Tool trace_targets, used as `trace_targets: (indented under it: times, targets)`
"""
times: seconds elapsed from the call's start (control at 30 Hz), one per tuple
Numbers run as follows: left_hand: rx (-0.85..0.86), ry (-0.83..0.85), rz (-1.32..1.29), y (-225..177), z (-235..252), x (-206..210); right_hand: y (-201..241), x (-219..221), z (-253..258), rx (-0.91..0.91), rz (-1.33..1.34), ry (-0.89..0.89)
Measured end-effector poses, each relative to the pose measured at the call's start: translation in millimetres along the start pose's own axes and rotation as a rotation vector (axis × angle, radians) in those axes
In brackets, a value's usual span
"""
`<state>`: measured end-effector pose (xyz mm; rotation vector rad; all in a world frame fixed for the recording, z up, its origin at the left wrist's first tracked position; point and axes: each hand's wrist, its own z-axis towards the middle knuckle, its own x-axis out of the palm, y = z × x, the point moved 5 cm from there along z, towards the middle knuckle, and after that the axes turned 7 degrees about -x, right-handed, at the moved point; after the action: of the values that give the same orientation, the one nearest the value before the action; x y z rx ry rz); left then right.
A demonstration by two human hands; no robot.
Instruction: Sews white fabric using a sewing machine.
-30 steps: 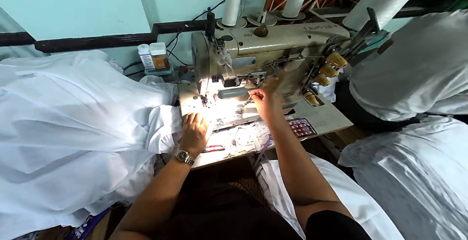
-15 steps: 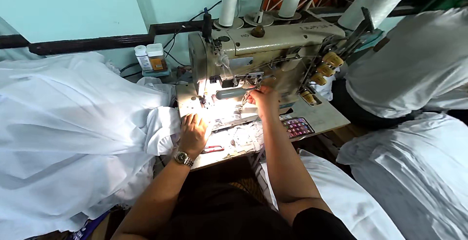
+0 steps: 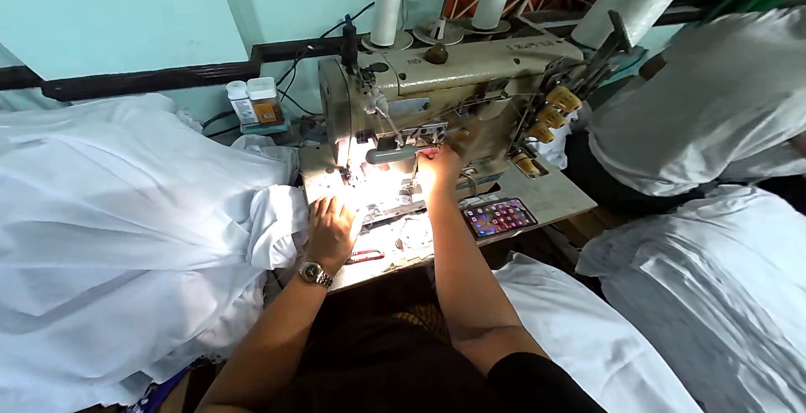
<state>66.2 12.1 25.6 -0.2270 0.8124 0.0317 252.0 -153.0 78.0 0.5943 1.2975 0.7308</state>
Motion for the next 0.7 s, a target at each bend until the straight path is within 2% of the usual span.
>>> trace_targets:
  times: [0.13,0.33,0.7]
  targets:
    - [-0.004,0.016,-0.007,-0.6,0.2,-1.4,13.0,-0.1,-5.3,-0.025,-0.192,0.089]
    - [-0.007,0.024,-0.019,0.6,-0.1,-0.5,18.1,6.8,-6.5,-0.137,-0.313,0.113]
    - [-0.019,0.022,-0.008,-0.4,-0.6,0.3,19.4,7.8,-11.6,-0.407,-0.309,0.101]
